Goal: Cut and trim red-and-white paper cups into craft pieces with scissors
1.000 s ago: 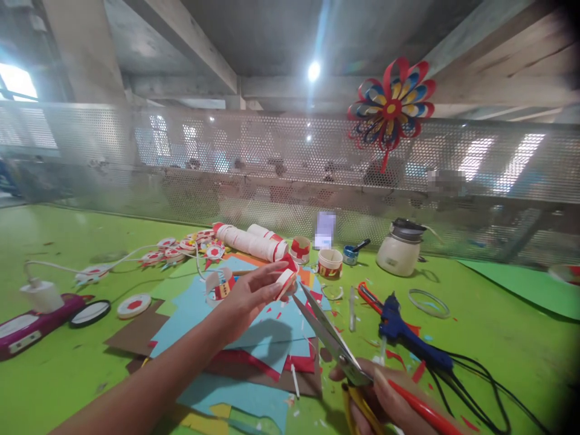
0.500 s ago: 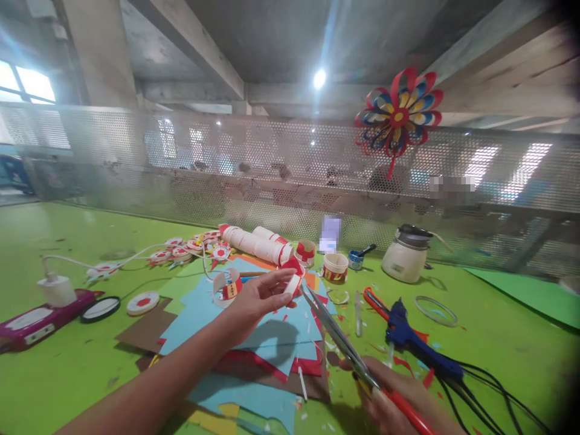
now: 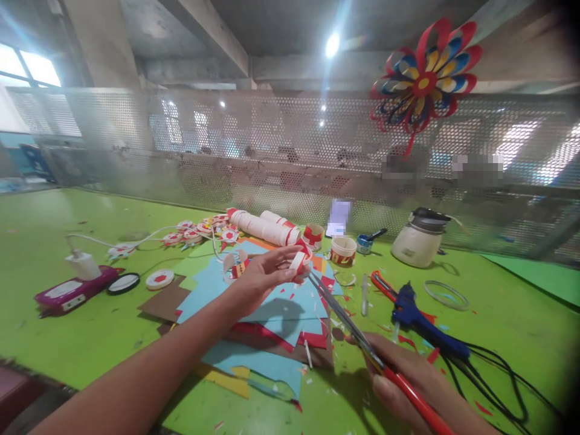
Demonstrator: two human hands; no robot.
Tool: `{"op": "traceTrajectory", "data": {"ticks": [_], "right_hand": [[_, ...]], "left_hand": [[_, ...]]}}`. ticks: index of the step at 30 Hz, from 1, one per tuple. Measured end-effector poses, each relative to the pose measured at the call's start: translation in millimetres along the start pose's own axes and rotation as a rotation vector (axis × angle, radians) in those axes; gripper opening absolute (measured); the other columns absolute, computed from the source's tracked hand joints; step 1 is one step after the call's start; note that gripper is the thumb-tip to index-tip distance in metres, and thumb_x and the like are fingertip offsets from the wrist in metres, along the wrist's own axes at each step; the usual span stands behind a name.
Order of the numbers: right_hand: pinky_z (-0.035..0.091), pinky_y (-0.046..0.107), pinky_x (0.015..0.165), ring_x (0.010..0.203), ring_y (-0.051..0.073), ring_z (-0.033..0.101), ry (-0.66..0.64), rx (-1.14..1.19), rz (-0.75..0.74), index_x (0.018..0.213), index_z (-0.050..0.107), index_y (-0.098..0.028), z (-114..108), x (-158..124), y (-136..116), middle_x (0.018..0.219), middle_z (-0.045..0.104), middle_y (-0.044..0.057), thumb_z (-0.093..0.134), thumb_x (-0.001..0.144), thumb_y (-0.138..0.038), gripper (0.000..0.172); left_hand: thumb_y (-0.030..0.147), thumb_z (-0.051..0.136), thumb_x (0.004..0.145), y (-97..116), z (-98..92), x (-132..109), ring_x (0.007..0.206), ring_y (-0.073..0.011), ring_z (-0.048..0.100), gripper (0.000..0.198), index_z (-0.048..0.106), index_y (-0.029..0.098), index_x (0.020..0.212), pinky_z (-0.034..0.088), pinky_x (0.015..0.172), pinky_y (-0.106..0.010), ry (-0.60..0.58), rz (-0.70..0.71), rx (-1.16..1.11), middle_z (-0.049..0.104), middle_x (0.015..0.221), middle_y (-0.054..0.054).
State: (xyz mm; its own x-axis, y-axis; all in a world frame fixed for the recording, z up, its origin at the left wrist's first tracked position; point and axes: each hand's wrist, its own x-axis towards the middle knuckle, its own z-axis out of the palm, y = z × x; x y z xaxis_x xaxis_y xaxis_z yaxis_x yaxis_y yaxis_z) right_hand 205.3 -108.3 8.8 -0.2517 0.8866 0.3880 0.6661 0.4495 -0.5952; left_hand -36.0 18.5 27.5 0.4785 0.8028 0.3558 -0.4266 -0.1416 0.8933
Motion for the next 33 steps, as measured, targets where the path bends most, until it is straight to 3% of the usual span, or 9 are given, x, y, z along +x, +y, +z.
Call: {"op": "traceTrajectory", "data": {"ticks": [9,15,24,33], "right_hand": [[0.05,0.036,0.069,0.069,0.024,0.062,-0.135,0.023,0.069,0.101,0.063,-0.025,-4,8,-13,0.081,0.068,0.007,0.044,0.084,-0.051,0.036],[0.048,0.031,0.061,0.075,0.025,0.064,-0.162,-0.035,0.064,0.105,0.063,-0.022,-5,9,-15,0.086,0.069,0.008,0.045,0.085,-0.048,0.037],[0.05,0.032,0.066,0.077,0.026,0.066,-0.124,-0.018,0.035,0.097,0.063,-0.022,-4,7,-14,0.079,0.069,0.006,0.046,0.085,-0.049,0.034],[0.053,0.032,0.065,0.082,0.027,0.067,-0.173,-0.087,0.028,0.11,0.064,-0.019,-6,7,-6,0.088,0.072,0.008,0.05,0.084,-0.042,0.036]], "left_hand": [[0.017,0.066,0.075,-5,-2.0,0,0.099,-0.0229,0.057,0.043,0.058,0.02,0.117,0.045,0.087,-0.044,-0.034,0.017,0.058,0.064,0.105,-0.012],[0.019,0.067,0.075,-5,0.8,-1,0.098,-0.0237,0.058,0.041,0.059,0.02,0.115,0.046,0.087,-0.046,-0.02,0.003,0.023,0.062,0.104,-0.011],[0.018,0.066,0.075,-5,-1.8,-2,0.097,-0.0238,0.058,0.038,0.059,0.021,0.112,0.045,0.084,-0.042,-0.064,0.021,0.04,0.064,0.101,-0.011],[0.018,0.065,0.074,-1,-1.1,-3,0.093,-0.0222,0.056,0.038,0.06,0.019,0.112,0.045,0.078,-0.038,-0.068,0.014,0.078,0.063,0.101,-0.011]]}}
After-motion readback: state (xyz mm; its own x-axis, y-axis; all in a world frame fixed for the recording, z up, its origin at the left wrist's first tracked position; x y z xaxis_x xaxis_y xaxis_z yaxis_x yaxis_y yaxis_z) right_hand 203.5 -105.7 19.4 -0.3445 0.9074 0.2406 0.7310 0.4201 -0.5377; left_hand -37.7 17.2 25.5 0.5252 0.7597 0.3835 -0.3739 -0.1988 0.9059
